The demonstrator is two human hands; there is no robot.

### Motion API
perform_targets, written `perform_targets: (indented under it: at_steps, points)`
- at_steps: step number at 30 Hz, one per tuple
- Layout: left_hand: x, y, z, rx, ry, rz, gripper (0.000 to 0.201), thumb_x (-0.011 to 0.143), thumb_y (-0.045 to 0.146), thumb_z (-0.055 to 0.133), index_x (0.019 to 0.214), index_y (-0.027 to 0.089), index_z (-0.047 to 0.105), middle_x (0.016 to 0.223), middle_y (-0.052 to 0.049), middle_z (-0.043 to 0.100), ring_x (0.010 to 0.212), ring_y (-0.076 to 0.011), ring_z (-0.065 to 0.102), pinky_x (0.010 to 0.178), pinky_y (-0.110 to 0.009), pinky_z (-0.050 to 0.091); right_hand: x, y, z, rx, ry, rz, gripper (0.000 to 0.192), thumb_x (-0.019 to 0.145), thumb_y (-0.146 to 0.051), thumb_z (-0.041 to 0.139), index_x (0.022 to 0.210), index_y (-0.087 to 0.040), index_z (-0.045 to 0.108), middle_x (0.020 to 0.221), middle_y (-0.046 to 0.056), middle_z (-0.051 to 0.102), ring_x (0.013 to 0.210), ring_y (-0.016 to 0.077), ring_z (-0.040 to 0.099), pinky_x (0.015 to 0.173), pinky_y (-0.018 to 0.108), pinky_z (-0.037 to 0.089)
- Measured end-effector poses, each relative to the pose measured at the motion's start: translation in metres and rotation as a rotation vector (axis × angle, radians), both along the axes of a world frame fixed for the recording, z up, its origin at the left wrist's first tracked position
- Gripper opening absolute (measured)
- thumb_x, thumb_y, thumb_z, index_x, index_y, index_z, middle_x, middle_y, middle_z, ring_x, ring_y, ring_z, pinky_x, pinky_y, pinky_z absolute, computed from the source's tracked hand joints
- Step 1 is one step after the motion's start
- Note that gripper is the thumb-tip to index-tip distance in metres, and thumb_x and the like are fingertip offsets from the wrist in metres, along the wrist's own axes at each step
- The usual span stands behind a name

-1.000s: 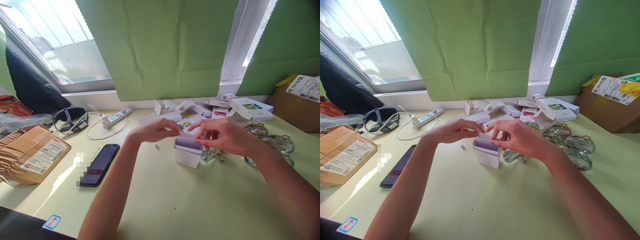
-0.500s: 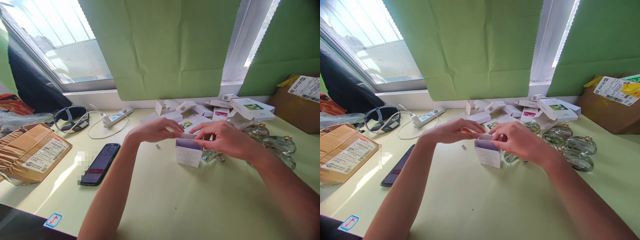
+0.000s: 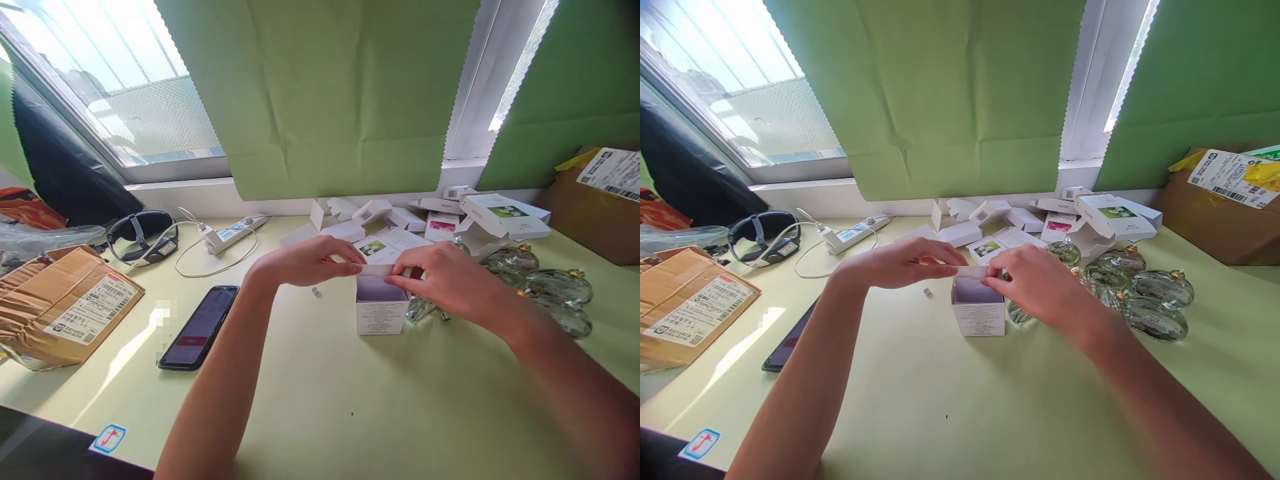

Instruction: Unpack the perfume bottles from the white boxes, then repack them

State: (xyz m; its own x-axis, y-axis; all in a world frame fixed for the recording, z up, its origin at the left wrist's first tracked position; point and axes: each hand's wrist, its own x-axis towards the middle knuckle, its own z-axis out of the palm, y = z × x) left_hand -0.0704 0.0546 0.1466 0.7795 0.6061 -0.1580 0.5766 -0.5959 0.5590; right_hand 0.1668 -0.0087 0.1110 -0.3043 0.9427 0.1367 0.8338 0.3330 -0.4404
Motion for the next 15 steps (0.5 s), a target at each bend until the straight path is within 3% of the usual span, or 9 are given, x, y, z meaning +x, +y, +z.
perform_targets:
  at_steps: [6,10,15]
  points:
    - [-0.0001,-0.0017,0.0017,-0.012,0.022,0.003,0.038,0.094,0.048,0.048,0.119,0.027,0.067,0.123,0.000,0.066,0.102,-0.0158,0.061,0.072,-0.021,0.048,0.0000,0.0007,0.0005,-0.006,0.008,0.052,0.022,0.088,-0.037,0.057,0.076,-0.027,0.072,0.078,0.001,0.069,0.069,0.0178,0.061,0.062,0.031,0.042]
    - [0.0005,-0.0033,0.0012,0.023,0.022,0.011,0.038,0.094,0.049,0.049,0.120,0.028,0.066,0.123,0.000,0.066,0.100,-0.0156,0.062,0.071,-0.021,0.048,-0.0019,0.0010,-0.0003,0.029,0.035,0.059,0.024,0.089,-0.038,0.056,0.073,-0.025,0.071,0.096,0.000,0.069,0.074,0.0168,0.061,0.061,0.031,0.041]
    - [0.0024,-0.0023,-0.0008,0.073,0.014,0.000,0.040,0.095,0.050,0.044,0.115,0.024,0.067,0.119,-0.003,0.067,0.095,-0.0159,0.062,0.071,-0.023,0.047,0.0040,0.0009,0.0042,0.047,0.134,0.082,0.026,0.088,-0.045,0.057,0.085,-0.026,0.074,0.114,0.002,0.065,0.068,0.0134,0.060,0.061,0.031,0.044]
